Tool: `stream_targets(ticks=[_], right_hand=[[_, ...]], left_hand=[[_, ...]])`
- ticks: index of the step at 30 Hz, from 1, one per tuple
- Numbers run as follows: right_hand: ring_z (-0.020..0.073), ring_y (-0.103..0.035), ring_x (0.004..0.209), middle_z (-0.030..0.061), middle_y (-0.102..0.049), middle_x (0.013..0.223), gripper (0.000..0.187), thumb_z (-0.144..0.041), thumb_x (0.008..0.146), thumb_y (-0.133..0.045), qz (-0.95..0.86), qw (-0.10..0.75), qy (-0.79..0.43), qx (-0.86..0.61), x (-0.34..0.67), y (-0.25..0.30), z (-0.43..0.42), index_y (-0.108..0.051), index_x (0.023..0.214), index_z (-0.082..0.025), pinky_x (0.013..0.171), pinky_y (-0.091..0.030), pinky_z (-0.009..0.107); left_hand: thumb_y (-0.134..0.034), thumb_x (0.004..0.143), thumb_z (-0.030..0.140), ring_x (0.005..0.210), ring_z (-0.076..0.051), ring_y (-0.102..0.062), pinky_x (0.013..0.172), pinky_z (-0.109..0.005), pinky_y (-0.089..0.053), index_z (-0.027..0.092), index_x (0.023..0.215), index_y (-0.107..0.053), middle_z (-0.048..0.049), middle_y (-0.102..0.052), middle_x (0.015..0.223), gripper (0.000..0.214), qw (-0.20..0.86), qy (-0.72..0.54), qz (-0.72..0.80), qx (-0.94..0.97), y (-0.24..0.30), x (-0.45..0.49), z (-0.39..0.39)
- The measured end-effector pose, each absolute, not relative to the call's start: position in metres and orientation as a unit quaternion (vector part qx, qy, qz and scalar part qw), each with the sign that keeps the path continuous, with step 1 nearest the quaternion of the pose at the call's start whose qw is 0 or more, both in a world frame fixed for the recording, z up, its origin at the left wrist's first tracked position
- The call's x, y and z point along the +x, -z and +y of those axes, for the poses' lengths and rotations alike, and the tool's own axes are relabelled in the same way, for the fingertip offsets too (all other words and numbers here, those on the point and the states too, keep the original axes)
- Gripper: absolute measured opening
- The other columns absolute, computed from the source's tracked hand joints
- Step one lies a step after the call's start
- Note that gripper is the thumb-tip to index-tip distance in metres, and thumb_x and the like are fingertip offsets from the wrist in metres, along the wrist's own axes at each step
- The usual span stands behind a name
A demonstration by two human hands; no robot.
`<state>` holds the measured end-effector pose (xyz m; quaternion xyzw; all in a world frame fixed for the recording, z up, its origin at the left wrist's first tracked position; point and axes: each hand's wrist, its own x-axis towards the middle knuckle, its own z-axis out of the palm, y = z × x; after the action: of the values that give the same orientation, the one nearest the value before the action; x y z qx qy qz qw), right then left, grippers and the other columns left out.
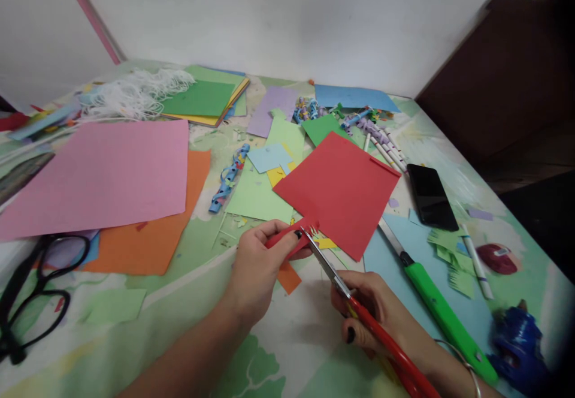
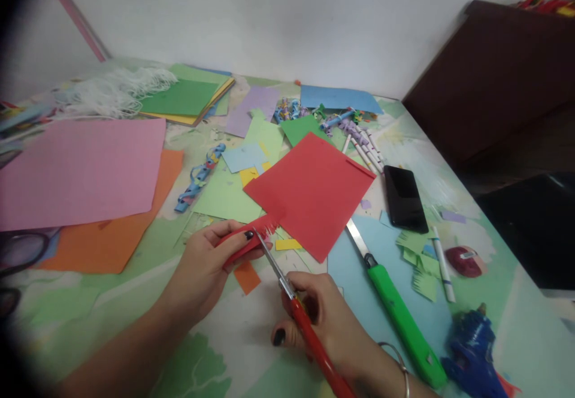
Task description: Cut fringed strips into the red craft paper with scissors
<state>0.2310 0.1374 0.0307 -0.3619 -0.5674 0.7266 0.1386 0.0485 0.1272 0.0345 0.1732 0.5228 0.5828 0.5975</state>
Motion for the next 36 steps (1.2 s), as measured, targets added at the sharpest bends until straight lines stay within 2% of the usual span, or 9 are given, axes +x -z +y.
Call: stream_targets(ticks=[13,20,27,36], right_hand=[[0.0076,-0.025,0.051,-0.0067,-0.030,0.058,0.048,-0.052,0.068,-0.074,-0.565,0.153,-0.729,-0.355,0.2294,-0.0298,0.1370,-0.038,0.063,-0.019,0.042,-0.022,0.020],[0.0056,-0.031,0.044,-0.0048,-0.037,0.063,0.049,-0.061,0.068,-0.069,-0.545,0.174,-0.745,-0.343,0.2384,-0.0240,0.1334,-0.046,0.073,-0.018,0.036,-0.028,0.018],[0.0046,-0.028,0.043,-0.0065,-0.033,0.057,0.056,-0.065,0.061,-0.073,-0.527,0.158,-0.756,-0.354,0.2313,-0.0304,0.1356,-0.042,0.065,-0.018,0.034,-0.026,0.016],[0.0051,-0.029,0.040,-0.0073,-0.034,0.053,0.056,-0.066,0.062,-0.071,-0.546,0.149,-0.740,-0.365,0.2325,-0.0292,0.1340,-0.042,0.066,-0.019,0.034,-0.027,0.017]], left_hand=[[-0.069,0.073,0.022,0.070,-0.015,-0.068,0.075,-0.027,-0.055,0.013,0.067,-0.062,-0.0024,-0.068,0.069,0.013,0.602,-0.573,0.527,0.179,-0.0328,0.0488,0.1270],[-0.069,0.073,0.020,0.069,-0.012,-0.066,0.073,-0.025,-0.056,0.013,0.065,-0.062,-0.0014,-0.068,0.070,0.012,0.604,-0.578,0.518,0.183,-0.0349,0.0484,0.1276],[-0.070,0.072,0.019,0.068,-0.012,-0.066,0.072,-0.024,-0.056,0.013,0.065,-0.062,-0.0015,-0.069,0.069,0.012,0.601,-0.579,0.522,0.177,-0.0338,0.0495,0.1284],[-0.070,0.071,0.020,0.067,-0.011,-0.066,0.071,-0.023,-0.055,0.012,0.064,-0.062,-0.0019,-0.069,0.069,0.013,0.600,-0.577,0.527,0.173,-0.0346,0.0485,0.1274]])
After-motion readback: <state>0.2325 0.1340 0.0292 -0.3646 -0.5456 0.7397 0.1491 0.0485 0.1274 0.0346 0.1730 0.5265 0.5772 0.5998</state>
